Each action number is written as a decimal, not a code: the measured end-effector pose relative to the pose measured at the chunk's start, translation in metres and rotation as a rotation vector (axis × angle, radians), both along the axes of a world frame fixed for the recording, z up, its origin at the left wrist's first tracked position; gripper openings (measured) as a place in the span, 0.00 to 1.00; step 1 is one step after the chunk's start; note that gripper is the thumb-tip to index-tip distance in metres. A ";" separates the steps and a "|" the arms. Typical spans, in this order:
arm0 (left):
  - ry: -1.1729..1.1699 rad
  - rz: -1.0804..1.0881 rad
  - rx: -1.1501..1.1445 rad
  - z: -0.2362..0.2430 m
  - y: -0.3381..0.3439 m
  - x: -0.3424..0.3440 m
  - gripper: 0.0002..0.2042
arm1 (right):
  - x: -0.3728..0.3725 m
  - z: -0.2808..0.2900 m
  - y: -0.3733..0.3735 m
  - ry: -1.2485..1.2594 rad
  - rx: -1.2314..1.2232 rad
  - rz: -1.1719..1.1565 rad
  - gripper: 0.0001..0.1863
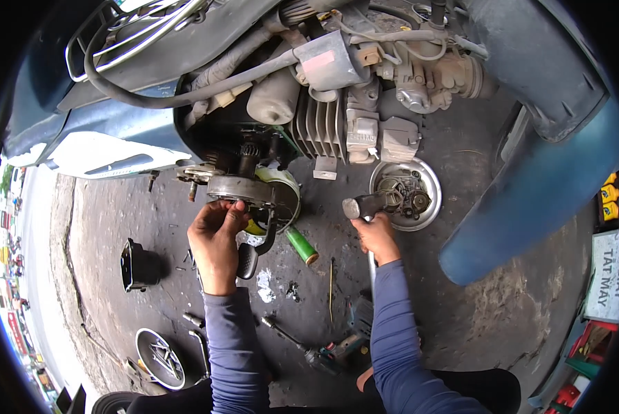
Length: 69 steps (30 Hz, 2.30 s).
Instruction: Replacing or repairing the clutch assembly on a motorcycle engine.
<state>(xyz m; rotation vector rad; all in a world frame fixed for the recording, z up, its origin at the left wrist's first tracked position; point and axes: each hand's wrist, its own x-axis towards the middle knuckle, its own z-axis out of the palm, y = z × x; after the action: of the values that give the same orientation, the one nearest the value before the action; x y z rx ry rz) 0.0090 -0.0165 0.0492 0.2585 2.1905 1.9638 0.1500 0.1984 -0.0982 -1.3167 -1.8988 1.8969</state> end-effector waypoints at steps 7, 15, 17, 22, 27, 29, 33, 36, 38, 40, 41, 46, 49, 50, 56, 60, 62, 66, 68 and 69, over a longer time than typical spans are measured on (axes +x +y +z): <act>0.044 -0.195 0.121 -0.019 -0.023 -0.012 0.05 | 0.034 -0.038 0.037 -0.533 0.562 0.808 0.20; 0.382 -0.322 0.335 0.068 -0.001 0.083 0.05 | 0.136 -0.017 0.022 -0.623 0.677 1.005 0.11; 0.392 -0.619 -0.066 0.073 0.024 0.114 0.06 | 0.144 0.013 -0.001 -0.767 1.322 1.201 0.09; 0.044 -0.567 -0.064 -0.075 0.128 0.123 0.03 | 0.163 0.026 -0.121 0.139 0.981 1.446 0.12; 0.248 -0.676 -0.526 -0.144 0.166 0.086 0.11 | 0.180 -0.037 -0.202 0.106 1.083 1.453 0.15; 0.297 -0.730 -0.663 -0.139 0.142 0.090 0.13 | 0.185 -0.042 -0.187 -0.178 0.891 1.484 0.15; 0.662 -1.341 -0.609 -0.120 0.037 0.069 0.12 | 0.199 -0.036 -0.165 -0.140 0.866 1.446 0.17; 0.737 -1.517 -0.640 -0.090 -0.054 0.044 0.13 | 0.208 0.000 -0.146 -0.106 0.831 1.436 0.17; 0.742 -1.529 -0.668 -0.087 -0.080 0.056 0.14 | 0.203 0.035 -0.123 -0.145 0.752 1.456 0.17; 0.961 -1.495 -0.704 -0.104 -0.092 0.081 0.14 | 0.204 0.052 -0.104 -0.184 0.729 1.493 0.17; 0.970 -1.491 -0.700 -0.115 -0.091 0.089 0.14 | 0.203 0.060 -0.096 -0.211 0.697 1.528 0.17; 1.019 -1.661 -0.723 -0.139 -0.059 0.104 0.12 | 0.213 0.106 -0.055 -0.331 0.742 1.551 0.18; 1.013 -1.656 -0.888 -0.139 -0.074 0.088 0.12 | 0.240 0.112 -0.030 -0.435 0.830 1.554 0.19; 1.015 -1.671 -1.026 -0.139 -0.086 0.079 0.12 | 0.251 0.114 -0.021 -0.504 0.814 1.491 0.19; 1.071 -1.484 -1.049 -0.140 -0.157 0.039 0.16 | 0.374 0.068 0.031 -0.891 0.615 0.855 0.30; 0.544 -1.525 -1.331 -0.111 -0.131 0.004 0.19 | 0.492 -0.004 0.066 -0.997 0.355 0.542 0.37; 0.297 -1.333 -1.126 -0.125 -0.123 -0.025 0.18 | 0.574 -0.043 0.077 -0.893 0.205 0.178 0.40; -0.342 -0.792 -0.726 -0.139 -0.122 -0.081 0.24 | 0.510 -0.045 0.036 -0.953 0.525 0.337 0.39; -0.661 -0.363 -0.449 -0.130 -0.078 -0.062 0.23 | 0.456 -0.008 0.045 -1.324 0.315 0.723 0.28; -0.667 -0.145 -0.320 -0.125 -0.064 -0.053 0.21 | 0.427 0.007 0.049 -1.321 0.333 0.721 0.28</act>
<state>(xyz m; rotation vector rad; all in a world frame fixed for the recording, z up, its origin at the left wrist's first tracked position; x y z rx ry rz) -0.0442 -0.0805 -0.0755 -0.2465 1.9164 1.3272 0.5772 0.2472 -0.0908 -2.2007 -3.4204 0.5608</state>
